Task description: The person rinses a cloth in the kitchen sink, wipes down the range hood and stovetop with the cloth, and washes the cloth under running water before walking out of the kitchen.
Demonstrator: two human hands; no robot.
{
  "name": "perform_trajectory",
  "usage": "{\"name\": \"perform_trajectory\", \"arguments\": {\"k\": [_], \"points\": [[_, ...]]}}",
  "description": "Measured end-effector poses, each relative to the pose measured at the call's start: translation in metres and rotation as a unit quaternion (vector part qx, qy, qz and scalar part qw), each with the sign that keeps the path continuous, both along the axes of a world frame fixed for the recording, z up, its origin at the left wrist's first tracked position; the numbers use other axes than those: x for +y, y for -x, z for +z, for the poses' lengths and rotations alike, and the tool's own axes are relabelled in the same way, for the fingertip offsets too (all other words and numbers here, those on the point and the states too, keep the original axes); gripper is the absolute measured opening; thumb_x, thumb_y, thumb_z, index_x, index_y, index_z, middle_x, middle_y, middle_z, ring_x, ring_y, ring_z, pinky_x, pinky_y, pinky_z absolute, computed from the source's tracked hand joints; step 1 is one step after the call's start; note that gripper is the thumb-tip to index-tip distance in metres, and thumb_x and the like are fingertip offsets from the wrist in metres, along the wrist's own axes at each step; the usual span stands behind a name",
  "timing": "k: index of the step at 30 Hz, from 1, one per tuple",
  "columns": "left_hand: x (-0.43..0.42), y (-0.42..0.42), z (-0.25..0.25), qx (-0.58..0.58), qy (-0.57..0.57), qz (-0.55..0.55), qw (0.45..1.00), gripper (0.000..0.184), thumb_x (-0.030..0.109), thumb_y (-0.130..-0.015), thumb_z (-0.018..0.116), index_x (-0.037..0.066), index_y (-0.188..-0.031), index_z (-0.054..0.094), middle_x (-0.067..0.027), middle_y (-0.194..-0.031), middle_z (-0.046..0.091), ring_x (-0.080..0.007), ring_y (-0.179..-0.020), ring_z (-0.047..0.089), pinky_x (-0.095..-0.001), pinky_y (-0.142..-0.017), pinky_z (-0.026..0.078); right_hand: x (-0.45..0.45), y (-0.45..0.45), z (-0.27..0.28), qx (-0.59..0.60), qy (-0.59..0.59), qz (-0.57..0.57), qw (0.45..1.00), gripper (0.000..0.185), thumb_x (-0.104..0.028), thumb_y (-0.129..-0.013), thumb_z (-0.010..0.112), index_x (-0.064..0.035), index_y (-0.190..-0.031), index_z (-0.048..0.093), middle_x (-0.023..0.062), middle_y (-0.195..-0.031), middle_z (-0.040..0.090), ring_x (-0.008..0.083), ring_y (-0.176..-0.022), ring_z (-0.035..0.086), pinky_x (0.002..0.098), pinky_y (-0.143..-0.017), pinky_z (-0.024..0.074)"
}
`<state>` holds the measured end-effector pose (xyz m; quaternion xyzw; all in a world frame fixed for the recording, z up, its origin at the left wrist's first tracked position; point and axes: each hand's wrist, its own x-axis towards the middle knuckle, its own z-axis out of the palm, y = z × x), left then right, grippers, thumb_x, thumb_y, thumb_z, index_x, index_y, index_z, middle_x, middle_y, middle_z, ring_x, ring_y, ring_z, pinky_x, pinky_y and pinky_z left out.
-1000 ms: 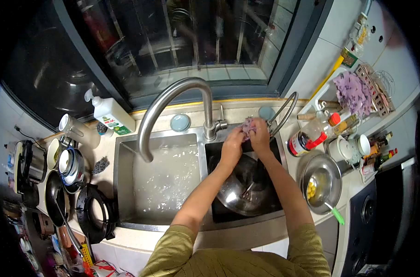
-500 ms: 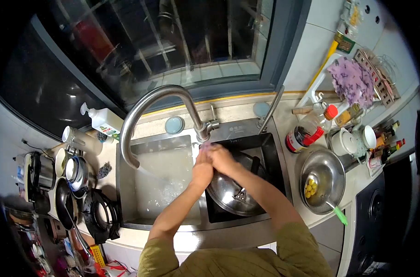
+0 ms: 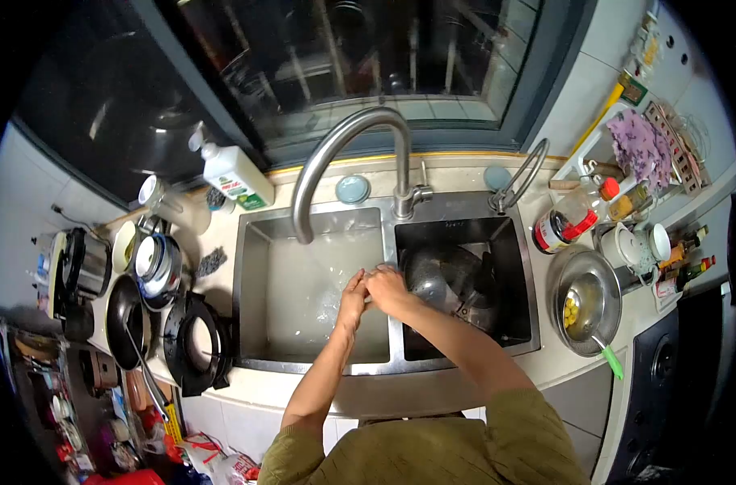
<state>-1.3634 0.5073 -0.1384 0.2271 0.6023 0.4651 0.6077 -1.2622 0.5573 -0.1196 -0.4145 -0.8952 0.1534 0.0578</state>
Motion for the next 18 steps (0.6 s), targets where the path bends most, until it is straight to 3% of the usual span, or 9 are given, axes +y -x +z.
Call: {"name": "perform_trajectory", "arguments": {"k": [2, 4, 5, 6, 10, 13, 15, 16, 18], "points": [[-0.011, 0.012, -0.005, -0.100, 0.039, 0.055, 0.993, 0.037, 0.036, -0.090, 0.042, 0.007, -0.112, 0.049, -0.0068, -0.097, 0.056, -0.0173, -0.086, 0.054, -0.0316, -0.073, 0.046, -0.008, 0.011, -0.005, 0.097, 0.074, -0.058, 0.991, 0.013, -0.014, -0.071, 0.059, -0.0035, -0.078, 0.062, 0.0145, -0.076, 0.062, 0.0304, -0.076, 0.060, 0.0377, -0.072, 0.0463], [-0.015, 0.031, -0.008, -0.128, 0.058, 0.087, 0.986, 0.027, 0.035, -0.090, 0.043, 0.011, -0.097, 0.054, -0.0022, -0.087, 0.055, -0.0156, -0.077, 0.052, -0.0314, -0.069, 0.045, -0.009, 0.031, -0.005, 0.206, 0.113, -0.071, 0.969, 0.013, -0.016, -0.073, 0.058, -0.0031, -0.076, 0.061, 0.0153, -0.075, 0.061, 0.0326, -0.073, 0.059, 0.0384, -0.067, 0.0463], [-0.015, 0.046, -0.011, -0.121, 0.039, 0.100, 0.987, 0.027, 0.033, -0.089, 0.043, 0.010, -0.098, 0.053, -0.0027, -0.088, 0.055, -0.0151, -0.078, 0.053, -0.0318, -0.067, 0.046, -0.008, 0.042, -0.005, 0.261, 0.133, -0.078, 0.953, 0.013, -0.016, -0.074, 0.058, -0.0030, -0.075, 0.060, 0.0158, -0.075, 0.061, 0.0337, -0.072, 0.059, 0.0387, -0.065, 0.0463], [-0.015, 0.062, -0.017, -0.113, 0.022, 0.112, 0.987, 0.027, 0.031, -0.089, 0.044, 0.009, -0.100, 0.053, -0.0033, -0.088, 0.055, -0.0146, -0.078, 0.054, -0.0322, -0.066, 0.047, -0.008, 0.051, 0.008, 0.286, 0.137, -0.071, 0.946, 0.013, -0.016, -0.076, 0.059, -0.0028, -0.074, 0.060, 0.0122, -0.074, 0.062, 0.0270, -0.065, 0.060, 0.0353, -0.059, 0.0460], [-0.013, 0.080, 0.006, -0.128, -0.014, 0.174, 0.976, 0.024, 0.027, -0.089, 0.045, 0.007, -0.099, 0.054, -0.0042, -0.089, 0.057, -0.0147, -0.080, 0.055, -0.0334, -0.065, 0.047, 0.003, 0.084, -0.024, 0.448, 0.377, -0.152, 0.797, 0.010, -0.012, -0.077, 0.063, -0.0041, -0.079, 0.059, 0.0023, -0.077, 0.060, 0.0097, -0.068, 0.056, 0.0260, -0.059, 0.0445], [-0.006, 0.087, -0.015, -0.207, -0.036, 0.192, 0.959, 0.022, 0.022, -0.089, 0.044, 0.006, -0.099, 0.054, -0.0062, -0.090, 0.058, -0.0176, -0.078, 0.057, -0.0326, -0.067, 0.048, -0.014, 0.087, -0.016, 0.535, 0.464, -0.190, 0.680, 0.015, -0.013, -0.076, 0.064, -0.0038, -0.086, 0.058, 0.0032, -0.081, 0.060, 0.0107, -0.072, 0.056, 0.0247, -0.065, 0.0444], [0.001, 0.082, -0.031, -0.262, -0.036, 0.212, 0.941, 0.018, 0.020, -0.088, 0.046, 0.007, -0.096, 0.056, -0.0063, -0.087, 0.060, -0.0193, -0.073, 0.057, -0.0306, -0.064, 0.048, -0.018, 0.089, -0.024, 0.551, 0.447, -0.231, 0.666, 0.017, -0.014, -0.078, 0.062, -0.0031, -0.090, 0.057, 0.0042, -0.085, 0.060, 0.0110, -0.078, 0.055, 0.0242, -0.070, 0.0439], [0.000, 0.073, -0.029, -0.243, -0.051, 0.298, 0.922, 0.013, 0.011, -0.085, 0.048, 0.006, -0.093, 0.057, -0.0061, -0.085, 0.061, -0.0190, -0.073, 0.058, -0.0306, -0.065, 0.049, -0.020, 0.090, -0.032, 0.568, 0.425, -0.256, 0.657, 0.016, -0.014, -0.079, 0.061, -0.0033, -0.091, 0.057, 0.0043, -0.086, 0.060, 0.0111, -0.078, 0.055, 0.0243, -0.070, 0.0438], [-0.004, 0.056, -0.020, -0.199, -0.141, 0.292, 0.925, 0.014, 0.005, -0.084, 0.049, 0.003, -0.095, 0.058, -0.0078, -0.089, 0.061, -0.0193, -0.076, 0.058, -0.0292, -0.070, 0.048, -0.020, 0.091, -0.047, 0.610, 0.391, -0.298, 0.621, 0.015, -0.013, -0.082, 0.058, -0.0048, -0.094, 0.057, 0.0049, -0.089, 0.059, 0.0124, -0.078, 0.056, 0.0254, -0.069, 0.0444]]}}
